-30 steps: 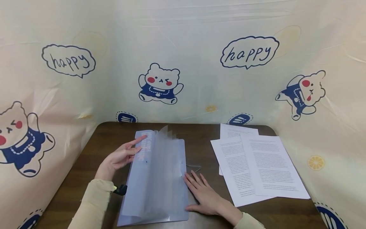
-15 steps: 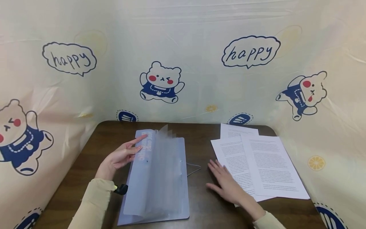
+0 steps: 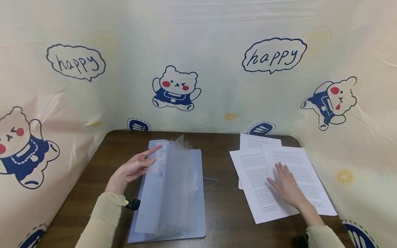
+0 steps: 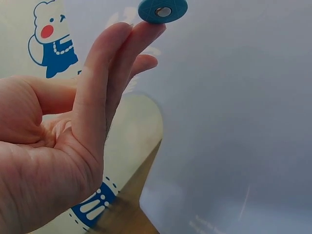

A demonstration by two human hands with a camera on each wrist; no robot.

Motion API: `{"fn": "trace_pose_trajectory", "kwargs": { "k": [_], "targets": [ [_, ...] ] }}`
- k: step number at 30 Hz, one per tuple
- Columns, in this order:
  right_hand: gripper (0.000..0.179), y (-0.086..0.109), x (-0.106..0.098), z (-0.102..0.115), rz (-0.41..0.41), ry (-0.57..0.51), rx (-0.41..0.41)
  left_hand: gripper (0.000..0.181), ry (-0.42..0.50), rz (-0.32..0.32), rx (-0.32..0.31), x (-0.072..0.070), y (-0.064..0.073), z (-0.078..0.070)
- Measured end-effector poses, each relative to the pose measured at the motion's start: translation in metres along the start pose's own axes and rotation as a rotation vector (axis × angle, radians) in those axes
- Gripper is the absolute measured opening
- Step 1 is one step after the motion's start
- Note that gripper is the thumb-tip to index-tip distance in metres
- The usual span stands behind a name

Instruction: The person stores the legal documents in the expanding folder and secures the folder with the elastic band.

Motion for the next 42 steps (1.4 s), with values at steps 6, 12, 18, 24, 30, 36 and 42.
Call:
{"fn": "trace_pose_trajectory", "kwargs": {
  "k": [6, 12, 18, 24, 30, 36, 42],
  "targets": [
    [0.084, 0.003, -0.013, -0.045, -0.032, -0.005, 0.080, 0.067, 0.001, -0.009, 0.000, -0.001, 0.000, -0.001],
    [0.083, 0.004, -0.019, -0.073, 0.007, 0.010, 0.170, 0.068, -0.014, -0.017, -0.007, 0.000, 0.000, -0.003],
    [0.084, 0.008, -0.025, -0.107, 0.009, 0.000, 0.206, 0.069, -0.009, -0.016, -0.013, 0.001, -0.001, -0.003],
    [0.079, 0.013, -0.033, -0.132, -0.081, -0.012, 0.198, 0.070, 0.000, -0.012, -0.013, 0.001, -0.002, -0.002],
    [0.083, 0.016, -0.031, -0.152, -0.077, -0.042, 0.276, 0.070, -0.017, -0.028, -0.018, -0.001, -0.001, 0.000],
    [0.088, 0.019, -0.031, -0.166, -0.071, -0.088, 0.363, 0.071, -0.036, -0.049, -0.028, -0.003, -0.001, 0.002],
    [0.086, 0.023, -0.041, -0.172, -0.103, -0.121, 0.421, 0.070, -0.061, -0.069, -0.040, -0.003, -0.001, 0.003]
  ]
}}
Point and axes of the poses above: each hand's wrist, its own y-axis away from the middle knuckle, its own x-axis out of the palm, z = x × y, the point moved 10 cm from there along -y, towards the middle knuckle, and after that the axes turned 13 degrees about z, right-handed, at the moved point
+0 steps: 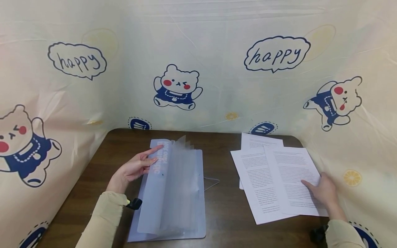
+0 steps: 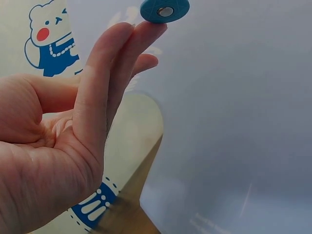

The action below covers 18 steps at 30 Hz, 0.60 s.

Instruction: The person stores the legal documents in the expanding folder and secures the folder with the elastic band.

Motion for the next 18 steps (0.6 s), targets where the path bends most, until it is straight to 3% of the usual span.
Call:
{"fn": "trace_pose_trajectory", "kwargs": {
  "k": [4, 14, 18],
  "targets": [
    [0.086, 0.002, -0.003, -0.001, -0.011, 0.012, 0.026, 0.070, -0.023, 0.002, -0.008, 0.001, -0.001, 0.001],
    [0.085, 0.011, -0.012, 0.007, -0.166, 0.036, 0.037, 0.068, -0.039, 0.013, 0.000, 0.000, -0.002, 0.001],
    [0.079, 0.013, -0.018, 0.009, -0.173, 0.032, 0.042, 0.068, -0.042, 0.008, 0.001, -0.001, -0.002, 0.001]
  ]
}}
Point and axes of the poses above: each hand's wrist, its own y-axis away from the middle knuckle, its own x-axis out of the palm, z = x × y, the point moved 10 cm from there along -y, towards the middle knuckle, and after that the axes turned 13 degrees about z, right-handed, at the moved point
